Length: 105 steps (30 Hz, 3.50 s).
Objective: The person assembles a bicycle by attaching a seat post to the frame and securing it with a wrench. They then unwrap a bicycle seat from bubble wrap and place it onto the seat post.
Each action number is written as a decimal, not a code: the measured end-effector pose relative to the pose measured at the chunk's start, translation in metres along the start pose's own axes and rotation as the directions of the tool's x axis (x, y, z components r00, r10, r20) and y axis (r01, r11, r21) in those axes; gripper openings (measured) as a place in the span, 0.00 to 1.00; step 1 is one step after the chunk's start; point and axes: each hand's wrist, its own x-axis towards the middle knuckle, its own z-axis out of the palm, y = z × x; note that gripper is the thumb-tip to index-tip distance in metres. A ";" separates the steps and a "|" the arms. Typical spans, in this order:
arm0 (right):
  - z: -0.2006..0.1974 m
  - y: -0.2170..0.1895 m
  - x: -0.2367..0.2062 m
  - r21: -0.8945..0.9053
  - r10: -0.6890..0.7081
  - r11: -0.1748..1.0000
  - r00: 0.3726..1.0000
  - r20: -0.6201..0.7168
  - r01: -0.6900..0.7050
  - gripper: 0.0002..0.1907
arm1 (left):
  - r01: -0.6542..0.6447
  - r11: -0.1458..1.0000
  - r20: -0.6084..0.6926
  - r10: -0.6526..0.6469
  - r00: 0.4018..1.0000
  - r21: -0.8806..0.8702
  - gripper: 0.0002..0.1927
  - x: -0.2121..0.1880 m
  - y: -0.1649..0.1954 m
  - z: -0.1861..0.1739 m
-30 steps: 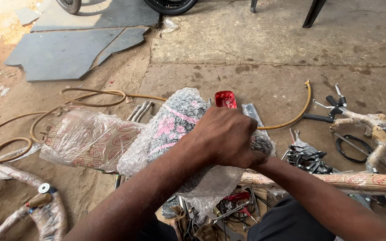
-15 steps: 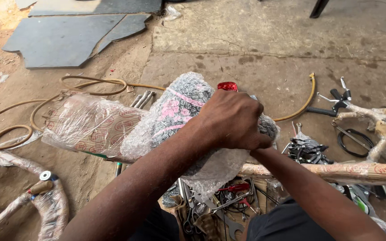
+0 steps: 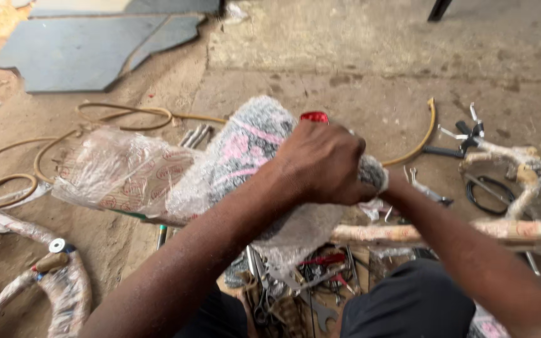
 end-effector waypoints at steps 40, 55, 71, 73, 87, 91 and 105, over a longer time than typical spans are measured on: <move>0.001 0.027 0.010 0.063 0.117 0.993 0.836 -0.536 -0.099 0.29 | -0.053 0.999 -0.109 0.054 0.993 0.005 0.25 0.003 -0.006 0.013; 0.014 0.038 -0.013 -0.673 -0.295 0.731 0.942 -0.159 0.116 0.24 | -0.019 1.000 -0.076 0.018 0.997 -0.018 0.26 -0.003 -0.003 0.005; 0.060 0.045 0.032 0.387 -0.012 0.843 0.732 -0.681 0.374 0.38 | -0.016 0.999 -0.034 0.015 0.999 -0.038 0.25 -0.004 0.001 0.001; 0.062 0.049 0.028 0.460 0.029 0.777 0.706 -0.707 0.429 0.41 | -0.012 0.999 -0.049 0.010 0.999 -0.034 0.26 -0.005 0.001 0.000; -0.017 0.048 -0.017 0.063 0.214 0.976 0.885 -0.414 -0.207 0.36 | -0.034 0.999 -0.050 0.033 0.998 -0.019 0.32 -0.007 0.003 0.001; 0.022 0.025 -0.005 0.179 0.126 0.984 0.762 -0.635 -0.013 0.39 | -0.018 1.000 0.022 0.018 1.000 0.016 0.30 -0.006 0.004 0.000; 0.101 -0.019 0.018 0.675 0.301 0.593 0.657 -0.691 0.438 0.43 | -0.013 0.999 -0.037 0.011 0.999 -0.049 0.28 -0.008 0.002 0.001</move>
